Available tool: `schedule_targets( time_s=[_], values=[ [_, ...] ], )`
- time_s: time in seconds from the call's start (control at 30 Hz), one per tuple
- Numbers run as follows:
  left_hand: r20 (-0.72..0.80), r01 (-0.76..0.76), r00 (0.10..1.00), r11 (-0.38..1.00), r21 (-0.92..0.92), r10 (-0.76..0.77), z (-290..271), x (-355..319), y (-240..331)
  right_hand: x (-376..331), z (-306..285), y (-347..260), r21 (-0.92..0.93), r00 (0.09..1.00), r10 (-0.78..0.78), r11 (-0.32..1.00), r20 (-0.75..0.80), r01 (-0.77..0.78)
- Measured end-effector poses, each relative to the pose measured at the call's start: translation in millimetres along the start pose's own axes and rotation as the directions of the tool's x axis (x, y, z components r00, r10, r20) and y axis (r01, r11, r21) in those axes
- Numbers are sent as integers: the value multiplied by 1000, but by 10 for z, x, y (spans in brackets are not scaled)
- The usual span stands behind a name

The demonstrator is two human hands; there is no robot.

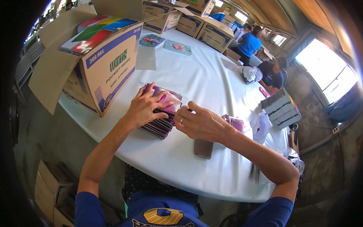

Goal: The person organizes stacks of notebook covers and pages by hand, aligning them and inserting a metal spiral coil through the pre-punched holes. They then use pliers to trim and bend the ends of the coil to secure the assembly.

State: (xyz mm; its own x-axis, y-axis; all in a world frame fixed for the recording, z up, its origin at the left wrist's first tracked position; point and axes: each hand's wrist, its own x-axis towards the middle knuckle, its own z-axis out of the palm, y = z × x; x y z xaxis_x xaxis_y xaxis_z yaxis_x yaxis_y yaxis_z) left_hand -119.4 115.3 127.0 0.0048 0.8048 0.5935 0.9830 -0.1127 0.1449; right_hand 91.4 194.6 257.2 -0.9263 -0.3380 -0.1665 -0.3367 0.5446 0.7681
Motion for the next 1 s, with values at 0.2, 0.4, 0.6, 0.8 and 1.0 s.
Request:
schedule_targets(
  time_s=[0.2,0.4,0.6,0.8,1.0],
  values=[
    [44,20,999,999,-43,-18,-3,6,3,-4,69,79,-115,998,-35,993,-47,30],
    [14,26,1000,1000,1,-26,-16,-17,-4,224,-46,-329,-31,805,250,960,538,-277],
    [42,7,999,1000,-7,-7,-25,-6,32,111,-40,38,113,991,128,985,36,-131],
    [79,47,996,999,-7,-46,-34,-9,39,56,176,12,58,999,12,998,-51,-9],
    [46,41,998,999,-23,-40,-25,-25,-3,171,37,-293,95,876,278,936,395,-339]
  ],
)
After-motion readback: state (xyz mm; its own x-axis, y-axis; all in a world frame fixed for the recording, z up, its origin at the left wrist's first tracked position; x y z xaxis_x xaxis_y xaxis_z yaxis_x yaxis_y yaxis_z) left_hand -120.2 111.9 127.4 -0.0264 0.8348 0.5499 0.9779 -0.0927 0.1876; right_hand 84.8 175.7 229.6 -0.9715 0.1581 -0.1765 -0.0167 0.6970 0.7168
